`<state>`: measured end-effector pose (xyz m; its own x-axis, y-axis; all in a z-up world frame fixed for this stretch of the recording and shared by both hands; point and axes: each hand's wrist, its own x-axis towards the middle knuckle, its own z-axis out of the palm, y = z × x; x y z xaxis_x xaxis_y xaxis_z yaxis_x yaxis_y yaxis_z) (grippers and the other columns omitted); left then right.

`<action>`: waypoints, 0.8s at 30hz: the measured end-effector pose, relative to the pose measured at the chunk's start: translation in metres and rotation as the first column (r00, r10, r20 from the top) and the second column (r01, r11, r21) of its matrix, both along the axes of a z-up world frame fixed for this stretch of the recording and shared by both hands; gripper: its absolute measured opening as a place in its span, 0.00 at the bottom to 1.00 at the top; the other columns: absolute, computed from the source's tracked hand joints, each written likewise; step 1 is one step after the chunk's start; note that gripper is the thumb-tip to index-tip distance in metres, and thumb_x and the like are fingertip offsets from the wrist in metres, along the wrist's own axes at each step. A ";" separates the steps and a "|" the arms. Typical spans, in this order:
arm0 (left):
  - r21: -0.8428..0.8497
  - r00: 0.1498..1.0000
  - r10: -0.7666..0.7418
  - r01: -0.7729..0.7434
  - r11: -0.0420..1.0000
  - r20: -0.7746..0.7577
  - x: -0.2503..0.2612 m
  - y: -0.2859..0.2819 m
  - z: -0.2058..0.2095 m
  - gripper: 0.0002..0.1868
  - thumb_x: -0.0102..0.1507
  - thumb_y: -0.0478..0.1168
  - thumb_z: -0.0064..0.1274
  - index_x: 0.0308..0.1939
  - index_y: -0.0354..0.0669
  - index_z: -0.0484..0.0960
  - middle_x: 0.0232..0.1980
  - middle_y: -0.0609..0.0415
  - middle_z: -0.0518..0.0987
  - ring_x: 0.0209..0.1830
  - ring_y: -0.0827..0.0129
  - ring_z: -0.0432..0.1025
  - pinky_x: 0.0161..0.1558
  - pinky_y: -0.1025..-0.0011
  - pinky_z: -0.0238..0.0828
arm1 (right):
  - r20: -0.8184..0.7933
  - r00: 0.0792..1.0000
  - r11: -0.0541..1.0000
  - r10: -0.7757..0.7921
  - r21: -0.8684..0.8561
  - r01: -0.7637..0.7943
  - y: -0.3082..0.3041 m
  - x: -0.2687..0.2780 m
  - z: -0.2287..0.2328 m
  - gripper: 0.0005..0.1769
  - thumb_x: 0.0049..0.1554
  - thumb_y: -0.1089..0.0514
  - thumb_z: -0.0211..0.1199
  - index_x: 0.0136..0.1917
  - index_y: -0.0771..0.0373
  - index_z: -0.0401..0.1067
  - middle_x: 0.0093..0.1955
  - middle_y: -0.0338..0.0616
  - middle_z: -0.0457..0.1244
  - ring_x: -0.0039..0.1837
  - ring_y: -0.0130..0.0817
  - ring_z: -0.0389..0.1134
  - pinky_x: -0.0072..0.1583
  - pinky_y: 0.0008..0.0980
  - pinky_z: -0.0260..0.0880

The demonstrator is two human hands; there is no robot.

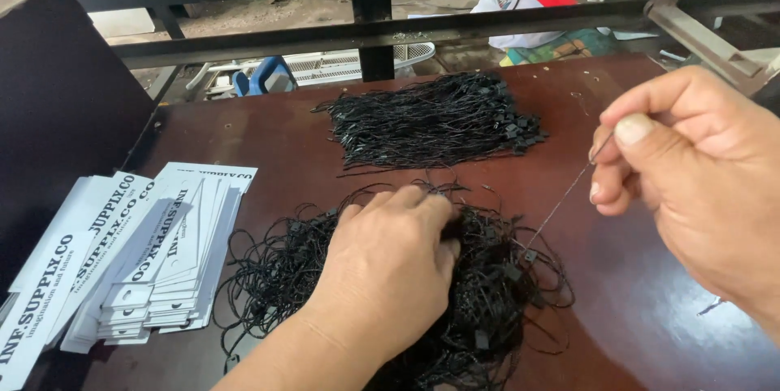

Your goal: Sorting and neatly stacking black plastic garment seal strings from a tangled pile on a workbench.

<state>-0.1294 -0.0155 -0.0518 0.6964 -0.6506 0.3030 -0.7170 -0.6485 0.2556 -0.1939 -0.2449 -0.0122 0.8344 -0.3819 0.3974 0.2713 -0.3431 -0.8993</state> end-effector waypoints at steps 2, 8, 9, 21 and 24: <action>-0.166 0.986 0.162 -0.164 0.972 -0.025 -0.006 -0.003 0.016 0.16 0.65 0.48 0.51 0.55 0.51 0.83 0.51 0.53 0.82 0.49 0.54 0.74 0.46 0.46 0.68 | -0.039 0.999 0.999 -0.025 0.038 0.026 0.005 0.001 0.004 0.05 0.68 0.73 0.51 0.55 0.72 0.68 0.40 0.56 0.61 0.36 0.42 0.63 0.38 0.33 0.65; -0.449 0.975 0.152 -0.066 0.891 0.160 -0.023 -0.024 0.051 0.29 0.58 0.56 0.52 0.59 0.46 0.80 0.61 0.48 0.76 0.59 0.45 0.67 0.47 0.43 0.62 | -0.255 0.962 0.990 -0.093 -0.127 0.061 0.043 0.004 0.035 0.11 0.62 0.66 0.59 0.51 0.67 0.83 0.33 0.48 0.65 0.35 0.35 0.64 0.43 0.30 0.68; -0.447 0.976 0.152 -0.068 0.892 0.156 -0.025 -0.027 0.067 0.29 0.58 0.56 0.52 0.59 0.46 0.80 0.61 0.48 0.76 0.59 0.45 0.67 0.47 0.43 0.62 | -0.260 0.961 0.990 -0.092 -0.125 0.061 0.047 0.006 0.037 0.11 0.62 0.66 0.59 0.51 0.67 0.83 0.33 0.48 0.65 0.35 0.35 0.64 0.43 0.30 0.68; -0.416 0.355 -0.250 -0.543 0.729 -0.901 -0.021 -0.026 0.079 0.08 0.67 0.37 0.55 0.33 0.37 0.81 0.26 0.49 0.77 0.26 0.70 0.70 0.36 0.75 0.73 | -0.143 0.983 0.991 -0.117 0.051 0.126 -0.016 0.044 0.009 0.05 0.70 0.66 0.57 0.50 0.61 0.70 0.40 0.45 0.64 0.35 0.28 0.61 0.35 0.23 0.58; -0.334 0.322 -0.178 -0.536 0.775 -0.930 -0.020 -0.025 0.078 0.08 0.67 0.36 0.55 0.35 0.36 0.84 0.27 0.49 0.80 0.26 0.69 0.71 0.38 0.76 0.74 | -0.195 0.974 0.962 -0.114 0.224 0.157 -0.036 0.051 -0.002 0.04 0.68 0.62 0.55 0.50 0.53 0.66 0.42 0.38 0.61 0.39 0.24 0.58 0.40 0.21 0.57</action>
